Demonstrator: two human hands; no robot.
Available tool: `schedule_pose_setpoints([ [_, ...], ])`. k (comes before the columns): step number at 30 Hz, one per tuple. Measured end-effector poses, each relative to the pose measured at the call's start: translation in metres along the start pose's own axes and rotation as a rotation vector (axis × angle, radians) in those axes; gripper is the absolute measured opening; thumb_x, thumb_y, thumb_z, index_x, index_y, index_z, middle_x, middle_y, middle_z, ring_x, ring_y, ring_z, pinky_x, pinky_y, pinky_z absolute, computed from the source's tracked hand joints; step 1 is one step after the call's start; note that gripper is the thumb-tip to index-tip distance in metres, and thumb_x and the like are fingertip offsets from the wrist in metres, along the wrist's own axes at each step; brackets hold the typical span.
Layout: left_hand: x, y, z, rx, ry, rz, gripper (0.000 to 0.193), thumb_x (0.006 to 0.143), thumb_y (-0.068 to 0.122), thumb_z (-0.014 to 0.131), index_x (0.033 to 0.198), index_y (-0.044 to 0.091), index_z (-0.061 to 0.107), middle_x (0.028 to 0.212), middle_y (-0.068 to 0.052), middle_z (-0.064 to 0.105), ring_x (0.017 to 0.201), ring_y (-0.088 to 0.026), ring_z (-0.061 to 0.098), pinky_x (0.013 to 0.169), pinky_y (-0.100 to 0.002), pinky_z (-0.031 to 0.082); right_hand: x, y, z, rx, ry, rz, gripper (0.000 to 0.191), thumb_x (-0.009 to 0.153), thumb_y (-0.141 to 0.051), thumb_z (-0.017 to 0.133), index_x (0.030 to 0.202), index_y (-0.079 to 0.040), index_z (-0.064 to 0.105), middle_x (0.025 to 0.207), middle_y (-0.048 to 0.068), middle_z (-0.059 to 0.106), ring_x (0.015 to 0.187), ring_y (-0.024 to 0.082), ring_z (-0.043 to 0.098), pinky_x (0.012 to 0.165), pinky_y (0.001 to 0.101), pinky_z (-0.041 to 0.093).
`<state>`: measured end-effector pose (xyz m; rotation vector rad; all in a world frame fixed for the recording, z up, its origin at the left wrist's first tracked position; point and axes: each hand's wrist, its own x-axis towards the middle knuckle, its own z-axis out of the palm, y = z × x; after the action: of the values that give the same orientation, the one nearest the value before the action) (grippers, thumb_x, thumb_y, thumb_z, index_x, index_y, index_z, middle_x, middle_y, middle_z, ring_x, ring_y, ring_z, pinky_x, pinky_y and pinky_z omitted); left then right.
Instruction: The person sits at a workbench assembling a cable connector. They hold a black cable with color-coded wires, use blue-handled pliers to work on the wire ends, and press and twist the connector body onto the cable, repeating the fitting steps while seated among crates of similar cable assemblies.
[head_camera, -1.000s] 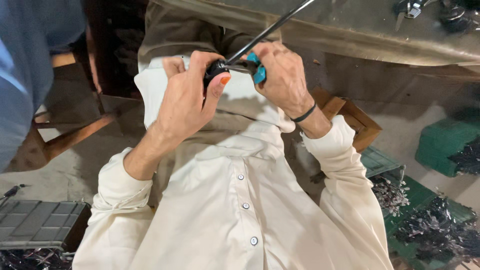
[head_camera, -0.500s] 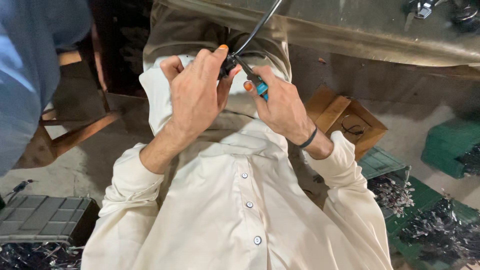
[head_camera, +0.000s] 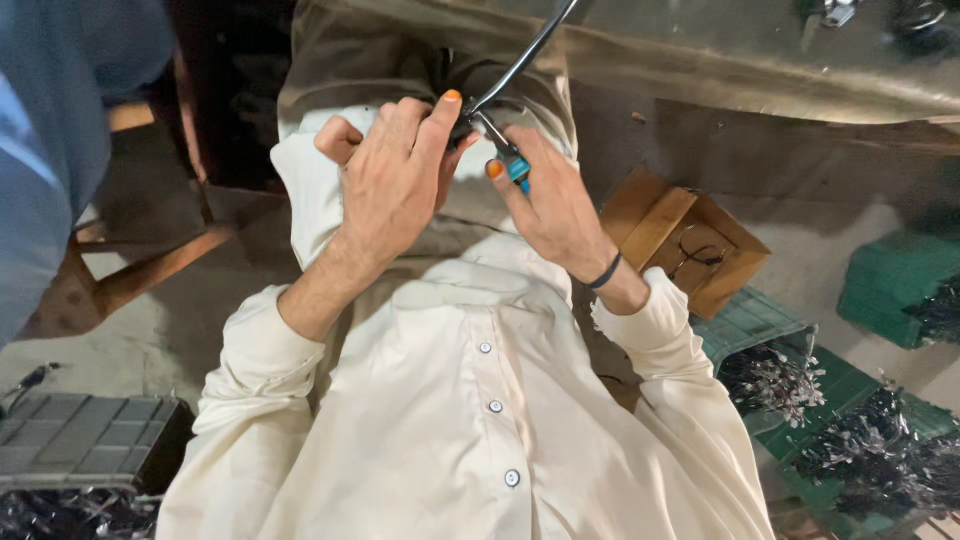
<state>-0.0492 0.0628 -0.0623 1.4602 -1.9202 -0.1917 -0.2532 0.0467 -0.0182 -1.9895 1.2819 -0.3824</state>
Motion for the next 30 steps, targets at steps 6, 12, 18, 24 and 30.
schedule_pose_setpoints([
  [6, 0.0, 0.001, 0.002, -0.004, 0.017, -0.007, 0.04, 0.11, 0.031, 0.077, 0.135, 0.006, 0.059, 0.097, 0.003, 0.057, 0.085, -0.014, 0.056, 0.086, -0.038, 0.024, 0.001, -0.007, -0.005, -0.009, -0.033, 0.112, 0.03, 0.103, -0.012, 0.065, 0.129, 0.0, 0.055, 0.099, 0.019, 0.062, 0.087, 0.038, 0.061, 0.078, 0.0433, 0.049],
  [12, -0.002, 0.001, 0.002, -0.005, -0.014, -0.057, 0.04, 0.109, 0.029, 0.078, 0.136, 0.005, 0.06, 0.095, 0.002, 0.057, 0.082, -0.014, 0.055, 0.085, -0.037, 0.025, 0.004, -0.011, -0.004, -0.042, 0.038, -0.047, 0.03, 0.105, -0.012, 0.064, 0.13, 0.0, 0.053, 0.109, 0.022, 0.064, 0.093, 0.04, 0.063, 0.082, 0.0435, 0.052],
  [18, -0.001, -0.002, 0.004, -0.006, 0.026, -0.033, 0.04, 0.107, 0.029, 0.08, 0.135, 0.007, 0.061, 0.097, 0.003, 0.059, 0.084, -0.014, 0.058, 0.085, -0.037, 0.025, 0.0, -0.011, -0.003, -0.03, 0.011, 0.12, 0.023, 0.107, -0.017, 0.065, 0.124, -0.004, 0.055, 0.097, 0.016, 0.069, 0.085, 0.038, 0.067, 0.073, 0.0412, 0.053],
  [24, -0.004, -0.002, 0.008, 0.004, 0.063, -0.007, 0.042, 0.103, 0.026, 0.079, 0.137, 0.008, 0.06, 0.102, 0.003, 0.061, 0.089, -0.013, 0.06, 0.086, -0.037, 0.025, 0.0, -0.009, -0.007, -0.046, 0.015, -0.019, 0.027, 0.104, -0.012, 0.062, 0.127, -0.003, 0.054, 0.098, 0.021, 0.064, 0.085, 0.04, 0.063, 0.076, 0.0433, 0.052],
  [30, -0.005, -0.004, 0.012, -0.053, 0.036, -0.039, 0.046, 0.106, 0.029, 0.082, 0.139, 0.007, 0.06, 0.1, 0.004, 0.061, 0.087, -0.013, 0.059, 0.086, -0.038, 0.024, 0.001, -0.009, -0.004, -0.023, -0.025, 0.158, 0.026, 0.106, -0.016, 0.066, 0.127, -0.003, 0.056, 0.095, 0.018, 0.066, 0.085, 0.038, 0.066, 0.074, 0.0425, 0.052],
])
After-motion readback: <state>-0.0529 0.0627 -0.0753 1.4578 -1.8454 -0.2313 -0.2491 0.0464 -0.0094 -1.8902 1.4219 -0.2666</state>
